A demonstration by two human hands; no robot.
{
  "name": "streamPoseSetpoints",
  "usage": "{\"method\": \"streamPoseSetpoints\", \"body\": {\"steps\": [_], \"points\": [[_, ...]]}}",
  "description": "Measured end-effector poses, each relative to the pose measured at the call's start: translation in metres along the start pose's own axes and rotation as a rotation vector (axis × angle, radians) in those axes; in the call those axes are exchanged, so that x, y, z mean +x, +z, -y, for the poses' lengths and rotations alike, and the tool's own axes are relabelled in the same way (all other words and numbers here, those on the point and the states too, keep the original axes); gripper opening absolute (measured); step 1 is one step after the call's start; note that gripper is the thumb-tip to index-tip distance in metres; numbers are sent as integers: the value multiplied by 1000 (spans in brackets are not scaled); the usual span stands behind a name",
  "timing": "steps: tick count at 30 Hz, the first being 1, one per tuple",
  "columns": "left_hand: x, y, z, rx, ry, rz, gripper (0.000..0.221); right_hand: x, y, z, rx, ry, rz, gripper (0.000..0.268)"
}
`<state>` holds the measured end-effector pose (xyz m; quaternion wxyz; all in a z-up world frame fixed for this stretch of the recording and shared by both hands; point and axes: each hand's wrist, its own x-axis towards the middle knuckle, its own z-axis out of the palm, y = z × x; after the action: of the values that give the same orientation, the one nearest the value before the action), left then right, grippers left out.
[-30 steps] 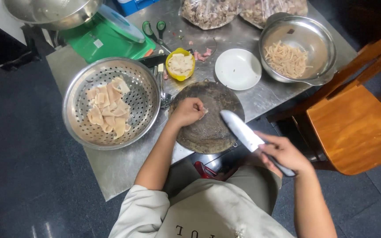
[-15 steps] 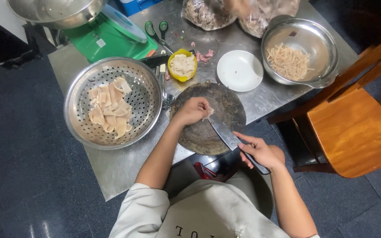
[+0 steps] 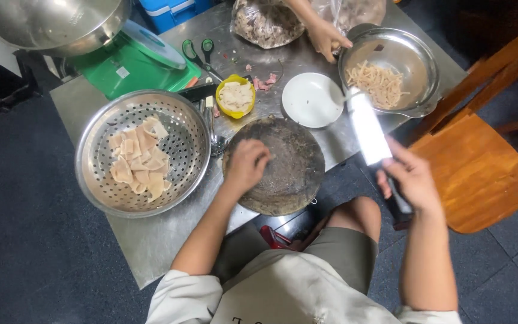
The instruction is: Slicing thin pieces of food into narrow strips using a large knife on a wooden cutting board in a commercial kitchen setting.
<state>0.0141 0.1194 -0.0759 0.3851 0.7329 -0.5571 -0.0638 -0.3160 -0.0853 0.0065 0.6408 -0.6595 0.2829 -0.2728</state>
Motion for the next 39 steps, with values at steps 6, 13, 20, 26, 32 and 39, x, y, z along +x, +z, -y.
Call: {"method": "streamPoseSetpoints", "body": {"steps": [6, 13, 20, 26, 32, 39], "points": [[-59, 9, -7, 72, 272, 86, 16, 10, -20, 66, -1061, 154, -254, 52], [-70, 15, -7, 173, 286, 2, 11, -7, 0, 72, -968, 213, -316, 53], [-70, 32, -6, 136, 323, -148, 18, -63, 85, -5, -817, -15, 31, 55], [-71, 32, -11, 111, 284, -188, 21, -82, 171, 1, -1045, 29, 164, 56], [-76, 34, -4, 99, 238, -160, 20, -85, 201, 2, -1197, 131, 219, 67], [-75, 35, 2, 94, 214, -147, 16, -84, 206, 0, -1181, 125, 252, 69]]}}
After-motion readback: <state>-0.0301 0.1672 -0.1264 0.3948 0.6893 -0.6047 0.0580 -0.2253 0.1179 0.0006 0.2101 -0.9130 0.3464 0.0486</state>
